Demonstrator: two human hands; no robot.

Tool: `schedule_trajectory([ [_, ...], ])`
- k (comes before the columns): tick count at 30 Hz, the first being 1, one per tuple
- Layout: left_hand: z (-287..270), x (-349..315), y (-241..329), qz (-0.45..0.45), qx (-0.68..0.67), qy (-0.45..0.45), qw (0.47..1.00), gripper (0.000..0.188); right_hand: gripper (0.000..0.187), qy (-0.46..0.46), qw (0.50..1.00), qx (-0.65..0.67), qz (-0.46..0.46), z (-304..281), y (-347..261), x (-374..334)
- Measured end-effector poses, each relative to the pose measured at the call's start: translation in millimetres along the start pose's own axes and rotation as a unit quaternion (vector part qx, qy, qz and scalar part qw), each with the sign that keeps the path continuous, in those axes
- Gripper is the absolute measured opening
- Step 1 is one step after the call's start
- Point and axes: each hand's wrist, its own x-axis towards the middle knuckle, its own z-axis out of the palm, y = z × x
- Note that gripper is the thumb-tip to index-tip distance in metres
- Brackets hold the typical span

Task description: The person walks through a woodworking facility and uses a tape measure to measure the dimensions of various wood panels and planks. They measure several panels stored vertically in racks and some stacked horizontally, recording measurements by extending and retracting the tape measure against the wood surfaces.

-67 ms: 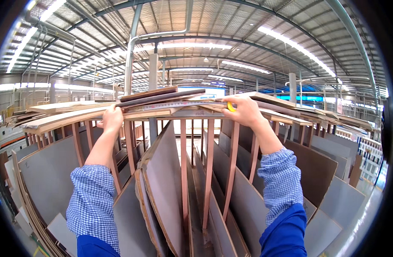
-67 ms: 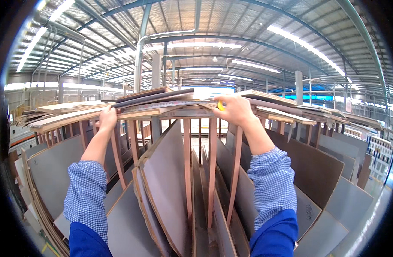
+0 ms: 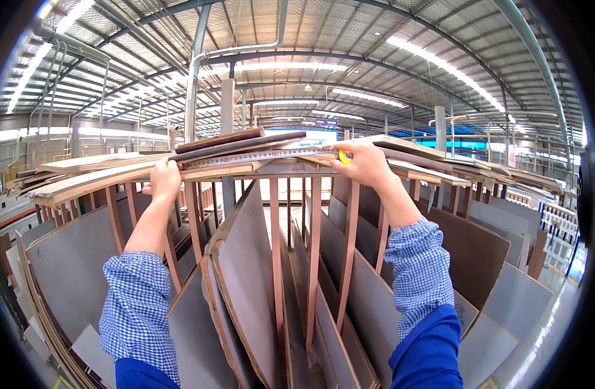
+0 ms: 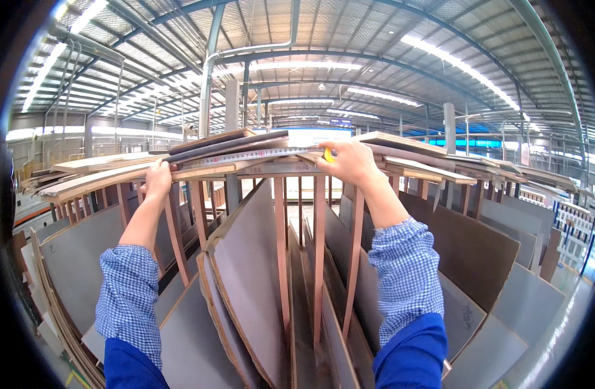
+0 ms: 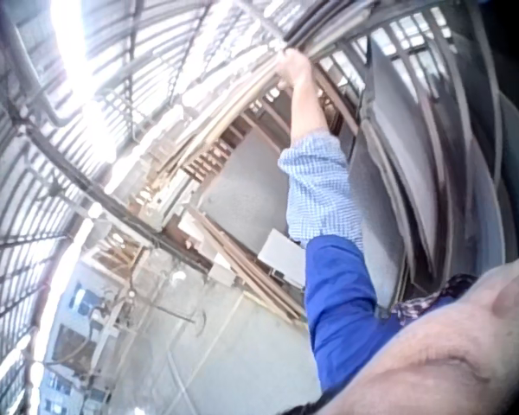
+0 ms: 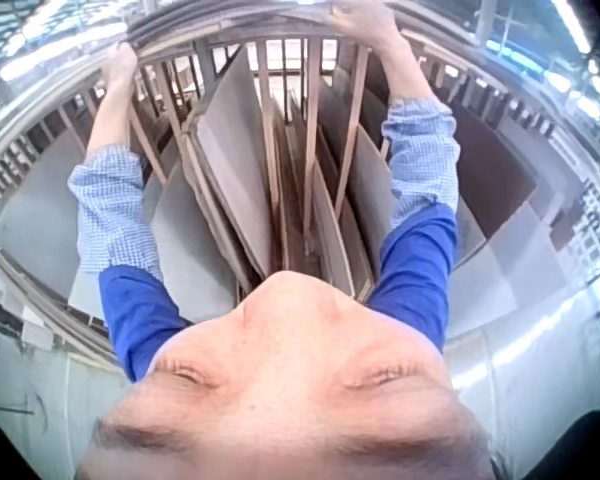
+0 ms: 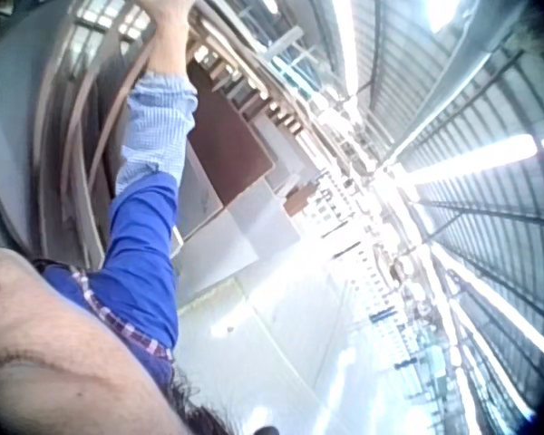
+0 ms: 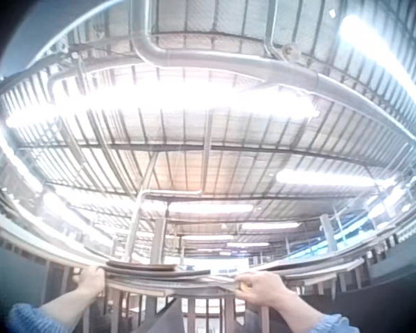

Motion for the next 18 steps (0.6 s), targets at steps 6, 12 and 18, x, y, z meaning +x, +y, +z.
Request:
schedule_trajectory([
  [6,5,-1,-2,0.006,-0.056,0.003,0.998,0.031,0.039,-0.017,1.0,-0.009,0.021,-1,4,6],
  [12,4,-12,2,0.007,-0.055,0.003,0.998,0.029,0.039,-0.008,1.0,-0.01,0.01,-3,-2,-2],
  [18,0,-10,-4,0.046,-0.097,0.044,0.993,0.021,0.037,0.006,0.996,0.073,-0.058,-47,-21,-12],
])
